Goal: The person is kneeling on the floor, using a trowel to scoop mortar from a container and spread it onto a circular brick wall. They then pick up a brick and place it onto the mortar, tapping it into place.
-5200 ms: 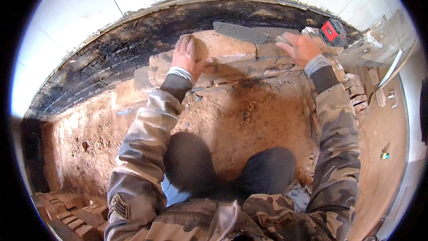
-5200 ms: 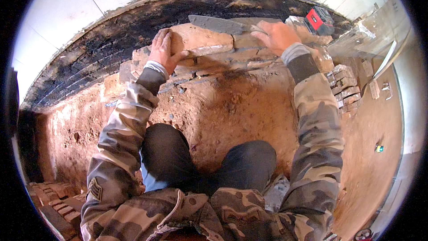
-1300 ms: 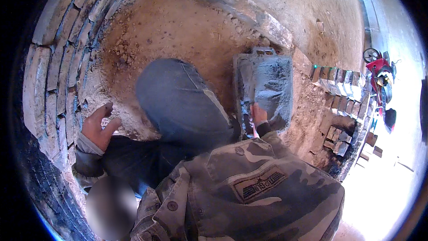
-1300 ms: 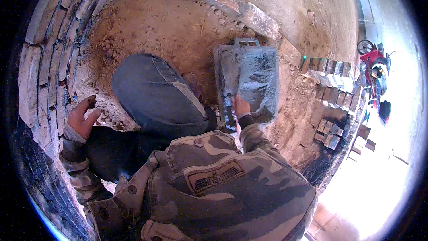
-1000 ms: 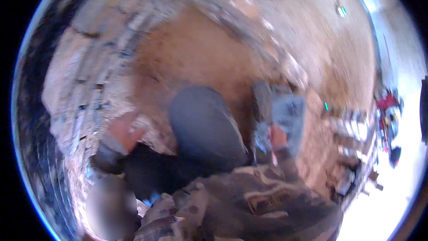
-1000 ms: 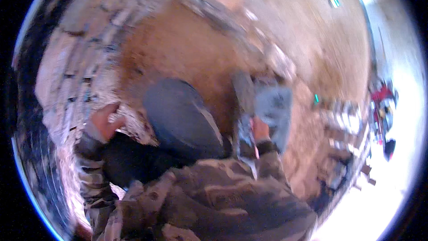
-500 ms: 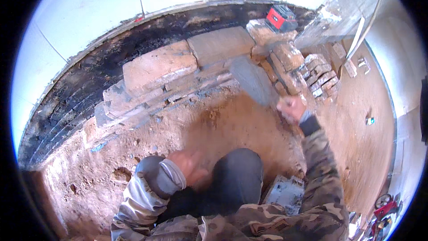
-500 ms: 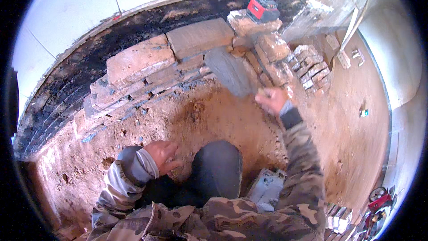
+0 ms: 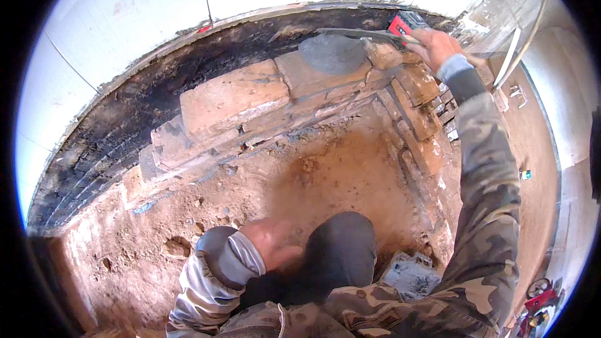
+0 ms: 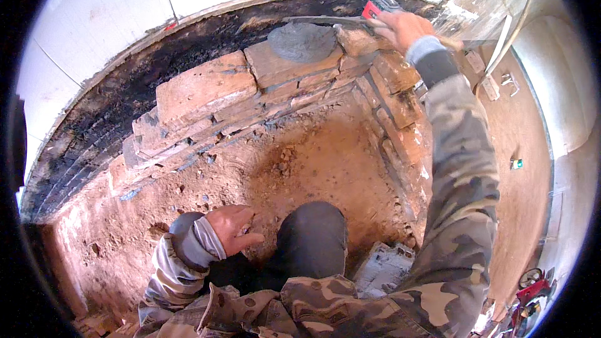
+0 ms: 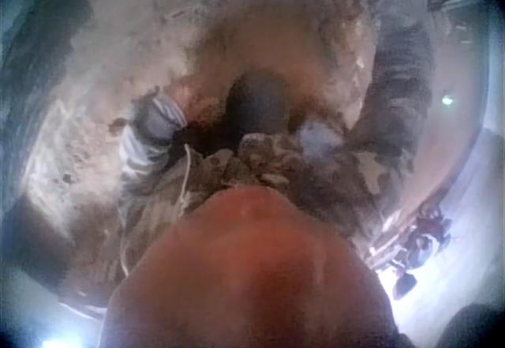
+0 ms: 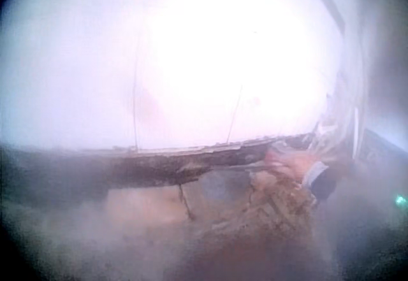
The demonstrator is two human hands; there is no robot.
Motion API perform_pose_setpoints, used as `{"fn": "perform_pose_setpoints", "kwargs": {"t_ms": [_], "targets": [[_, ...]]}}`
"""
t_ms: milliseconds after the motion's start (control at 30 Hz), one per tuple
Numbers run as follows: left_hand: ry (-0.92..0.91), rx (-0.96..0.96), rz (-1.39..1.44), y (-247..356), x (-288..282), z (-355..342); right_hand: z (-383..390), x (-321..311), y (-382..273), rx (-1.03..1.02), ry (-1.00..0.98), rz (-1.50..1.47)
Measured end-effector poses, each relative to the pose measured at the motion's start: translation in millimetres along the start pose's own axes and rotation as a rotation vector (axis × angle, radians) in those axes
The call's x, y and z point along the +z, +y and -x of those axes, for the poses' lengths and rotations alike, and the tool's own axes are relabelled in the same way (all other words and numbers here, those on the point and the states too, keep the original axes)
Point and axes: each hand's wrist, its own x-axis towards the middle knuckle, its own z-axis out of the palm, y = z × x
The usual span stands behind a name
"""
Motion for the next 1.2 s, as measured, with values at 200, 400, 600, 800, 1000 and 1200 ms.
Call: {"fn": "perform_pose_setpoints", "kwargs": {"t_ms": [200, 400, 600, 800, 1000, 1200], "targets": [[-0.070, 0.049, 0.022, -7, 5, -14, 49, -4, -12, -0.154, 0.028, -0.188], [-0.056, 0.051, 0.025, -11, 14, -7, 46, -18, -67, 0.115, -0.150, 0.054], [0.014, 0.105, 0.075, -8, 7, 3, 30, -9, -58, 0.108, -0.252, -0.086], [-0.071, 0.091, 0.019, -8, 7, 6, 20, -32, -128, -0.154, -0.202, -0.227], [0.033, 0.113, 0.047, -8, 4, 16, 29, -42, -119, -0.040, -0.119, -0.013], [0.067, 0.162, 0.112, -4, 5, 13, 51, -33, -78, 0.181, -0.212, 0.396]]}}
